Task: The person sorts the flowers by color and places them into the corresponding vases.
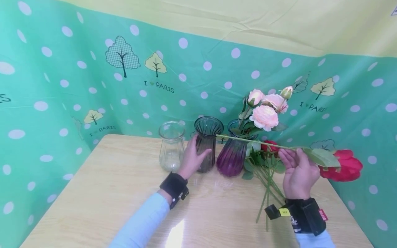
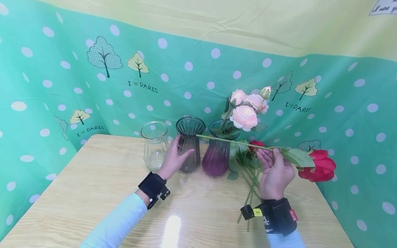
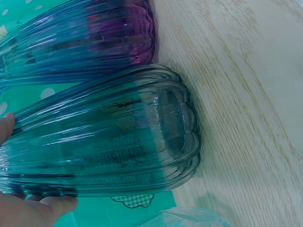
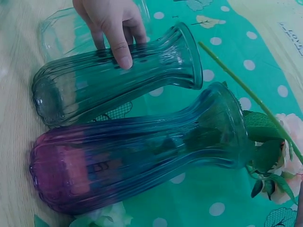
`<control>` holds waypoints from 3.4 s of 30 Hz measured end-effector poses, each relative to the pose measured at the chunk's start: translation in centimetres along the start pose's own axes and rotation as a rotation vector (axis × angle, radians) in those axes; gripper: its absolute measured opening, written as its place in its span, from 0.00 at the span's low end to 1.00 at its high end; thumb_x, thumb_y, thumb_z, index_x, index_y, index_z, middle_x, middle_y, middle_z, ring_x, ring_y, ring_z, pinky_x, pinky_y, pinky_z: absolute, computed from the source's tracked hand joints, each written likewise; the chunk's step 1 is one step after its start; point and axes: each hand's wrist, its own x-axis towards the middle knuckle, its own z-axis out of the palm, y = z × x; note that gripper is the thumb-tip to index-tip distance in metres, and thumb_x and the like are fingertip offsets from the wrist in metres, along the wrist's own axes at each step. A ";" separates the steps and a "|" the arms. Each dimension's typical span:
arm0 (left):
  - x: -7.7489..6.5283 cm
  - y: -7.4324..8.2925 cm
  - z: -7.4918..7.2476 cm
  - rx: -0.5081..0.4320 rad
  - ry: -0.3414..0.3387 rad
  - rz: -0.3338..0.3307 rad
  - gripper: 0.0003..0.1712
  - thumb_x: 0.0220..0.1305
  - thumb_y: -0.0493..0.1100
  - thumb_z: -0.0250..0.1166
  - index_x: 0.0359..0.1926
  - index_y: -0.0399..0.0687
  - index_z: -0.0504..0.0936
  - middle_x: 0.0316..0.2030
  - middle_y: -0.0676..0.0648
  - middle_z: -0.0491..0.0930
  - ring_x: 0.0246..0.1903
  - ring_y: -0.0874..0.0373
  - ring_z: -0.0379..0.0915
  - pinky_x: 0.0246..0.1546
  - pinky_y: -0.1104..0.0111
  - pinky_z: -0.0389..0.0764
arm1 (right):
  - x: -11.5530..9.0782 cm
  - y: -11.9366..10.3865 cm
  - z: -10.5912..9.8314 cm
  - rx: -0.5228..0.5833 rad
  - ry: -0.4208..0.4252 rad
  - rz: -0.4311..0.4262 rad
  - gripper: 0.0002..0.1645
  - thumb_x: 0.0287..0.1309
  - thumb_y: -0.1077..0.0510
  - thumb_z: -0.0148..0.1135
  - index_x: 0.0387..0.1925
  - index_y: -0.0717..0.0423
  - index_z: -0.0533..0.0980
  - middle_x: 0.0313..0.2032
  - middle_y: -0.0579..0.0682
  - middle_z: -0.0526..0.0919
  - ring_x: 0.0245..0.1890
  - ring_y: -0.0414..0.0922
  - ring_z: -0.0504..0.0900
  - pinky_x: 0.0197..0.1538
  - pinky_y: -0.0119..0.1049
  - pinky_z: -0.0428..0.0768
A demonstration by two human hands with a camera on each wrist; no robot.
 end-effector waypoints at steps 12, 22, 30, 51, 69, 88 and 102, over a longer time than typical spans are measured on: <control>0.0 0.1 -0.1 0.011 0.003 0.000 0.50 0.57 0.55 0.64 0.72 0.43 0.48 0.71 0.38 0.52 0.69 0.44 0.52 0.69 0.51 0.58 | -0.7 1.2 2.5 -0.221 -0.085 -0.143 0.14 0.56 0.63 0.63 0.41 0.70 0.74 0.27 0.59 0.85 0.28 0.49 0.86 0.37 0.39 0.85; 0.0 -0.1 -0.1 0.015 0.002 -0.008 0.51 0.57 0.56 0.64 0.72 0.43 0.49 0.71 0.37 0.51 0.69 0.43 0.51 0.69 0.50 0.58 | -0.6 1.8 5.0 -0.388 -0.159 -0.248 0.11 0.59 0.62 0.60 0.36 0.70 0.75 0.24 0.55 0.84 0.26 0.46 0.86 0.36 0.38 0.85; 0.0 -0.2 0.1 0.006 -0.002 -0.008 0.51 0.57 0.55 0.65 0.72 0.44 0.48 0.71 0.38 0.51 0.69 0.44 0.52 0.69 0.50 0.58 | -0.5 2.8 6.5 -0.501 -0.215 -0.286 0.11 0.58 0.60 0.61 0.36 0.68 0.76 0.24 0.49 0.86 0.27 0.42 0.87 0.37 0.34 0.85; 0.0 -0.2 0.1 0.040 0.008 0.002 0.49 0.57 0.55 0.65 0.71 0.40 0.50 0.70 0.37 0.54 0.68 0.43 0.54 0.68 0.51 0.61 | 0.2 5.6 9.5 -0.796 -0.412 -0.229 0.15 0.59 0.61 0.60 0.42 0.72 0.78 0.24 0.45 0.84 0.25 0.36 0.85 0.36 0.29 0.85; 0.1 -0.1 0.0 0.046 -0.003 -0.001 0.49 0.57 0.54 0.65 0.71 0.42 0.49 0.70 0.37 0.53 0.68 0.43 0.54 0.68 0.51 0.60 | 1.0 7.5 11.1 -0.841 -0.475 -0.150 0.16 0.64 0.60 0.55 0.43 0.70 0.78 0.33 0.66 0.83 0.26 0.35 0.84 0.35 0.28 0.85; 0.0 -0.3 0.1 0.057 0.018 0.037 0.49 0.57 0.53 0.65 0.71 0.38 0.51 0.68 0.36 0.56 0.67 0.42 0.56 0.68 0.52 0.61 | 1.8 9.9 13.4 -1.279 -0.702 -0.033 0.15 0.62 0.62 0.49 0.44 0.63 0.78 0.35 0.63 0.85 0.36 0.52 0.85 0.39 0.35 0.85; -0.1 -0.6 0.2 0.057 0.030 0.100 0.48 0.57 0.52 0.65 0.70 0.36 0.51 0.67 0.35 0.58 0.66 0.41 0.58 0.67 0.53 0.63 | 1.2 11.7 15.1 -1.415 -0.828 0.056 0.13 0.58 0.66 0.50 0.39 0.64 0.80 0.35 0.62 0.85 0.35 0.53 0.85 0.38 0.37 0.84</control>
